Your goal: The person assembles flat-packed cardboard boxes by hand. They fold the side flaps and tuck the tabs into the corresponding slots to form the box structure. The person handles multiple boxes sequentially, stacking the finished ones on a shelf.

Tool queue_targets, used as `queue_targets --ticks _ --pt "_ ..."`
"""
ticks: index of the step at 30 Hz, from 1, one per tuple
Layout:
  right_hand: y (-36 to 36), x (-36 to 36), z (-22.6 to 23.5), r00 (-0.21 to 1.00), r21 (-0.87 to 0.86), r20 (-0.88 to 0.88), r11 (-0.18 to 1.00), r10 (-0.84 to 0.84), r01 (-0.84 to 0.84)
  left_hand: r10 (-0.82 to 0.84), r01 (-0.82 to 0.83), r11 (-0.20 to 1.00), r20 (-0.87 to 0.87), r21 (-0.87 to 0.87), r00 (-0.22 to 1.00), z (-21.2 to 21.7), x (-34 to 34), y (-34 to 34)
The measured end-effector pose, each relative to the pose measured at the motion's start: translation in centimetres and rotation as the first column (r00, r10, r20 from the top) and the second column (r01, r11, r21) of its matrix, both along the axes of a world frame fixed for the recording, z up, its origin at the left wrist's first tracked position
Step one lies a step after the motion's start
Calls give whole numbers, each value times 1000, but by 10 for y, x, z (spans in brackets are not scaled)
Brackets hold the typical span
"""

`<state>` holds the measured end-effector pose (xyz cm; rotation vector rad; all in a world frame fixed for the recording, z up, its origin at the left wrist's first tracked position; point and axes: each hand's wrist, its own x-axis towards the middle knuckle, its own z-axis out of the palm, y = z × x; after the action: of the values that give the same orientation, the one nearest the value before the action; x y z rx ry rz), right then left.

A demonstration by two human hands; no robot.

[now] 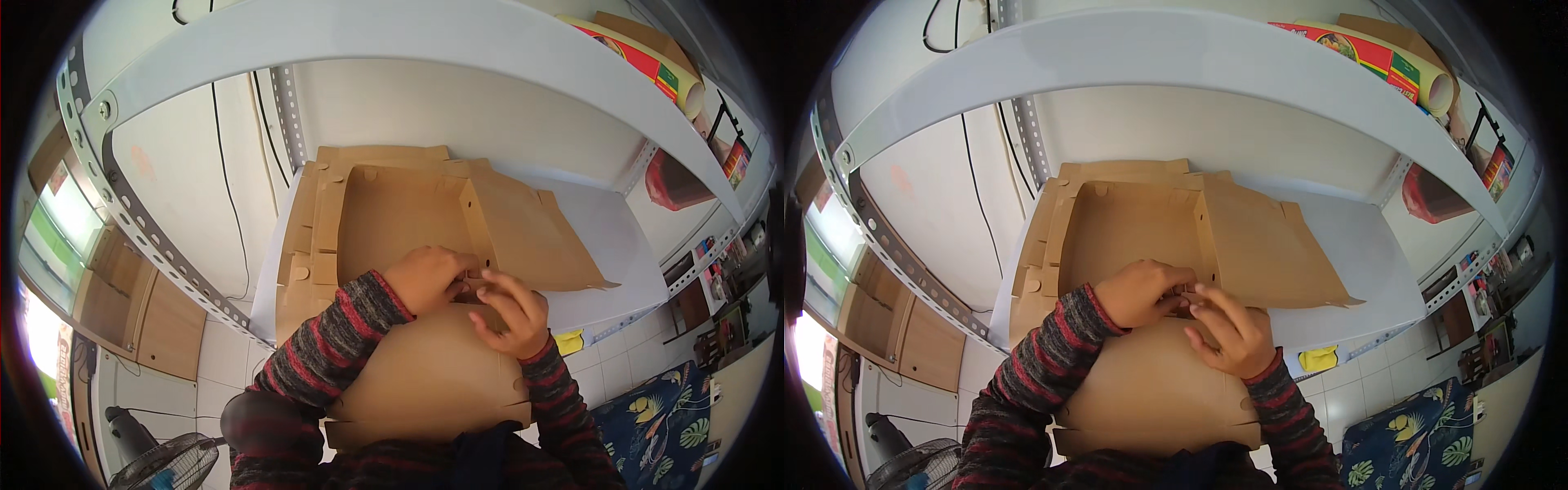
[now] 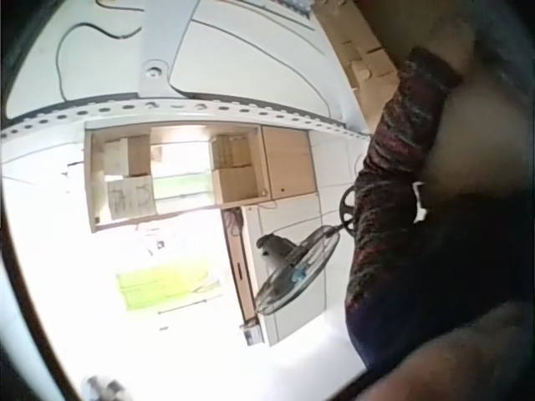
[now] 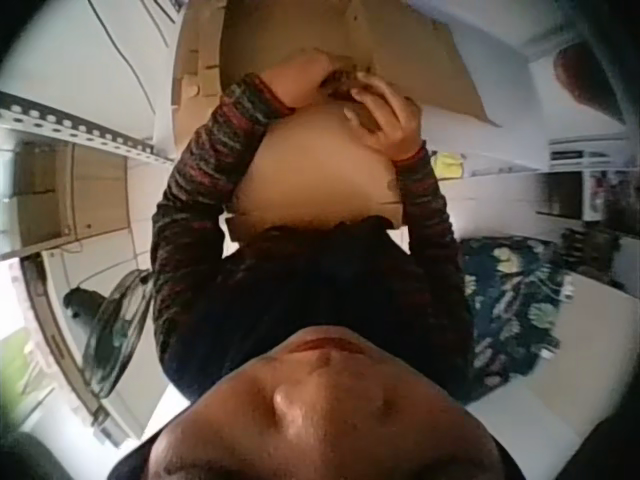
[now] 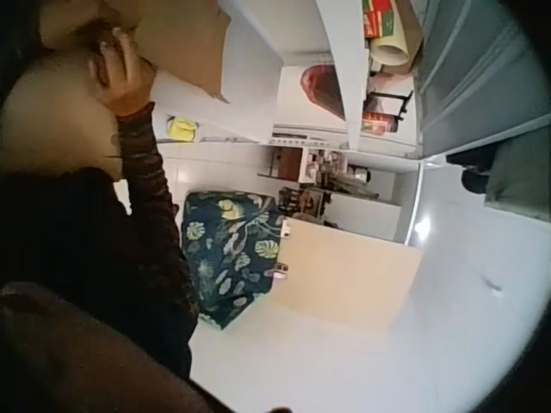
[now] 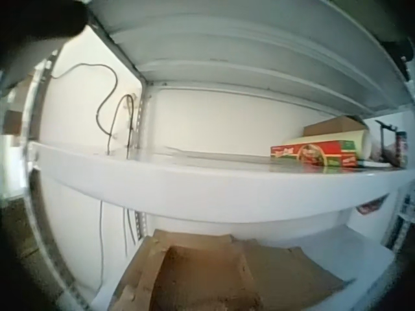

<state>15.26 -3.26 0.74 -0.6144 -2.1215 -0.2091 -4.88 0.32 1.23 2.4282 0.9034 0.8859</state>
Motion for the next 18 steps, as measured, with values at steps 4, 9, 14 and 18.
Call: queue_targets --ticks 4,9,14,18 --pt "6 8 -16 992 96 125 995 -26 14 46 -43 998 -76 50 996 8 -1 -8" --pt "24 6 -13 976 104 219 993 22 -45 206 -196 977 -126 82 971 13 -7 -8" --pt "54 -12 4 952 81 270 982 145 -173 309 -296 946 -89 134 947 9 -16 3" --pt "66 -20 -8 955 152 255 969 154 -196 256 -256 966 -26 -41 966 2 -23 12"
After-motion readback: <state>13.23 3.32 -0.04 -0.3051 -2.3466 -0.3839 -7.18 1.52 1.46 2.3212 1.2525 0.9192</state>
